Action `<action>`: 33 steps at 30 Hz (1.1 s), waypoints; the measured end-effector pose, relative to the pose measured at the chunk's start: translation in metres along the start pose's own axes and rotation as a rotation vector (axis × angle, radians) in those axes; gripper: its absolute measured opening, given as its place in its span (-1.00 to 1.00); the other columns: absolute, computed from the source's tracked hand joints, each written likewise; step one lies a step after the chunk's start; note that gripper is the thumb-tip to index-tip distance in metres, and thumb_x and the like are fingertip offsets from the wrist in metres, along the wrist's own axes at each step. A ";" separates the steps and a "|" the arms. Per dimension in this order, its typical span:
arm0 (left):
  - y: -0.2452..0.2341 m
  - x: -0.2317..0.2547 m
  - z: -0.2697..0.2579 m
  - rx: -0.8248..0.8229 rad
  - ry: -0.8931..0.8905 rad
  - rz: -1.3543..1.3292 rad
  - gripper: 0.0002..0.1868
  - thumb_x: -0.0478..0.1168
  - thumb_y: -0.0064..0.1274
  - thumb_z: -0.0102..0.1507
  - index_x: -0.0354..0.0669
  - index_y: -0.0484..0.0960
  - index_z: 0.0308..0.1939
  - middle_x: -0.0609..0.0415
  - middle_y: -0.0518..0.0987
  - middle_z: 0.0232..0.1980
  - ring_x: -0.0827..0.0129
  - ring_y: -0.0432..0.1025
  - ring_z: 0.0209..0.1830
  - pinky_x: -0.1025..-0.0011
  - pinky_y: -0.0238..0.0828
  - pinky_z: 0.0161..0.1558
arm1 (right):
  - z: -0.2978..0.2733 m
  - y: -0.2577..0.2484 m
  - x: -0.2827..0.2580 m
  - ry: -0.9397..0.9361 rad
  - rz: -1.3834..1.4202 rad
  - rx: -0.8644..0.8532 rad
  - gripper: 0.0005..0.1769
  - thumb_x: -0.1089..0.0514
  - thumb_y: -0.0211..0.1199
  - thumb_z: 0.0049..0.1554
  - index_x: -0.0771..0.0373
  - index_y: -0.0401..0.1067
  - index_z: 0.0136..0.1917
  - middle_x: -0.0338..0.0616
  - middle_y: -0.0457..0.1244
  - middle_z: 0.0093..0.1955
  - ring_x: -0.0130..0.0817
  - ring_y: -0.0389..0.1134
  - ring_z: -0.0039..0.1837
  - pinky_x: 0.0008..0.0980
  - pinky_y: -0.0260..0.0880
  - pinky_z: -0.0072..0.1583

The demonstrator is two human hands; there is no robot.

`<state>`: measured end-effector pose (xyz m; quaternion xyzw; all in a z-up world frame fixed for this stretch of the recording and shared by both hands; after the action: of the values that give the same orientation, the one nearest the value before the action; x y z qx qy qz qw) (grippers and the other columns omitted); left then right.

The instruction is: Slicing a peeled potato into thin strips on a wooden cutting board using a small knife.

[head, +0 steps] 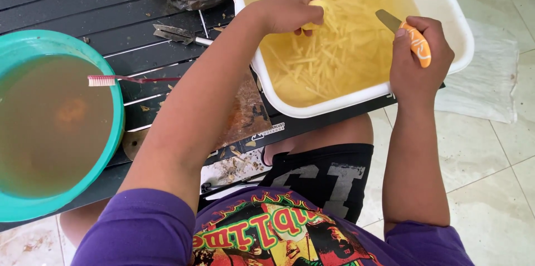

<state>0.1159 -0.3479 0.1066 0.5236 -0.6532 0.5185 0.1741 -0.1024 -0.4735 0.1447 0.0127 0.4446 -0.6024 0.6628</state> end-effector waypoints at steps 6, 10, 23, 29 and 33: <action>-0.006 0.005 -0.012 0.053 0.018 -0.055 -0.65 0.14 -0.17 0.23 -0.01 0.21 -0.25 0.17 0.12 -0.27 0.50 0.40 -0.43 0.45 0.13 -0.18 | -0.002 -0.001 0.003 -0.026 0.005 0.021 -0.82 0.20 0.17 0.44 0.34 0.45 0.22 -0.15 0.33 0.01 -0.36 0.28 -0.09 -0.37 0.28 -0.05; -0.010 0.005 -0.011 0.091 0.029 -0.096 -0.58 0.18 -0.17 0.31 0.08 0.07 -0.39 0.22 0.05 -0.35 0.50 0.38 -0.44 0.45 -0.03 -0.25 | -0.002 -0.004 -0.005 -0.051 -0.020 0.044 -0.85 0.22 0.14 0.44 0.33 0.44 0.19 -0.13 0.33 0.02 -0.33 0.29 -0.08 -0.35 0.28 -0.06; -0.024 0.010 0.008 0.331 0.617 0.065 -0.61 -0.26 0.07 0.22 0.17 0.45 0.12 0.15 0.42 -0.01 0.35 0.35 -0.10 0.37 0.30 -0.10 | -0.004 -0.007 -0.009 -0.086 -0.029 0.093 -0.82 0.28 0.17 0.38 0.34 0.43 0.24 -0.10 0.34 0.04 -0.32 0.28 -0.13 -0.33 0.31 -0.06; -0.019 0.019 -0.075 0.468 0.828 0.015 -0.65 -0.26 0.33 0.31 0.02 0.55 0.12 0.11 0.43 0.16 0.31 0.40 0.18 0.39 0.35 0.07 | -0.005 -0.010 -0.020 -0.140 0.036 0.077 -0.63 0.40 0.13 0.27 0.43 0.33 0.35 0.05 0.32 -0.04 -0.11 0.38 0.01 -0.09 0.42 0.17; -0.019 0.008 -0.123 0.469 0.685 -0.061 -0.40 -0.42 0.26 0.21 -0.03 0.31 0.24 0.18 0.35 0.17 0.38 0.27 0.05 0.44 0.29 0.06 | -0.007 -0.008 -0.011 -0.186 0.125 0.041 -0.53 0.39 0.07 0.29 0.50 0.26 0.46 0.26 0.35 0.07 0.05 0.37 0.18 -0.04 0.40 0.22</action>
<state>0.0903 -0.2443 0.1713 0.3655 -0.4059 0.7920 0.2729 -0.1119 -0.4630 0.1517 -0.0021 0.3672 -0.5675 0.7370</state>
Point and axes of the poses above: each hand's wrist, its own z-axis towards the middle knuckle, its own y-axis out of the palm, x = y × z, the point moved 9 cm from there along z, towards the middle knuckle
